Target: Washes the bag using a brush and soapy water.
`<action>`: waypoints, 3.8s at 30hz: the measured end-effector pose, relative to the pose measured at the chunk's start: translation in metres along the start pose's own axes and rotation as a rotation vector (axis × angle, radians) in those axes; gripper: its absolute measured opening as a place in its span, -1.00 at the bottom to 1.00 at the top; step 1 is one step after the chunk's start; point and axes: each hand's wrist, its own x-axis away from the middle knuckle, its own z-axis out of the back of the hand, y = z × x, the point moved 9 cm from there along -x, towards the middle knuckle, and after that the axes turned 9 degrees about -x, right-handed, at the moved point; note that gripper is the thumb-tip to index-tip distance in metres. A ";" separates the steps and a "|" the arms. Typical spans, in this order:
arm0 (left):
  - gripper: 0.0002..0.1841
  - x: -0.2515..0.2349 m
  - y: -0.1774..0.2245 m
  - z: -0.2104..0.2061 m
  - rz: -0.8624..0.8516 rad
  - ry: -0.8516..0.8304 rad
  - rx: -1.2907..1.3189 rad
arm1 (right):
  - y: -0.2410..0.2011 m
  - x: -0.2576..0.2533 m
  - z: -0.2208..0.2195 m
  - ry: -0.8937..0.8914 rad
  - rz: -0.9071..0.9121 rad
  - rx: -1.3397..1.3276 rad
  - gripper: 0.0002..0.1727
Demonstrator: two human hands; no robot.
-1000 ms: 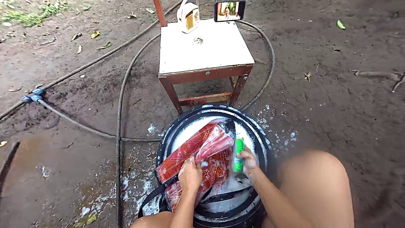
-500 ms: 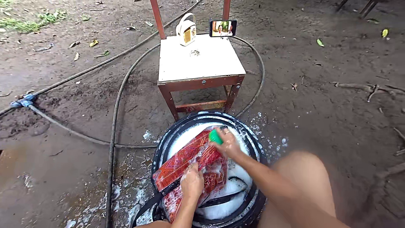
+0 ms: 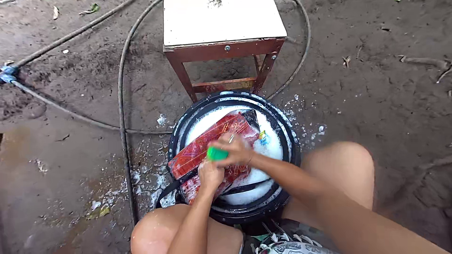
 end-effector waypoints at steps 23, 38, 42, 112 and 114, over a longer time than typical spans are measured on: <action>-0.72 -0.012 -0.010 -0.005 0.021 0.046 0.012 | 0.097 0.014 0.225 0.441 -0.567 -0.261 -0.47; -0.46 0.000 0.057 -0.001 -0.345 0.437 -0.484 | 0.121 0.029 0.184 0.655 -1.032 -0.769 -0.38; -0.33 -0.039 0.102 -0.036 -0.366 0.289 -0.746 | 0.104 0.011 0.172 0.581 -1.022 -0.900 -0.41; -0.22 -0.174 0.004 0.100 0.190 0.025 -0.535 | 0.156 0.018 0.274 0.956 -0.805 -1.058 -0.75; -0.22 -0.174 0.023 0.119 0.167 0.054 -0.627 | 0.162 0.017 0.272 0.966 -0.820 -1.070 -0.73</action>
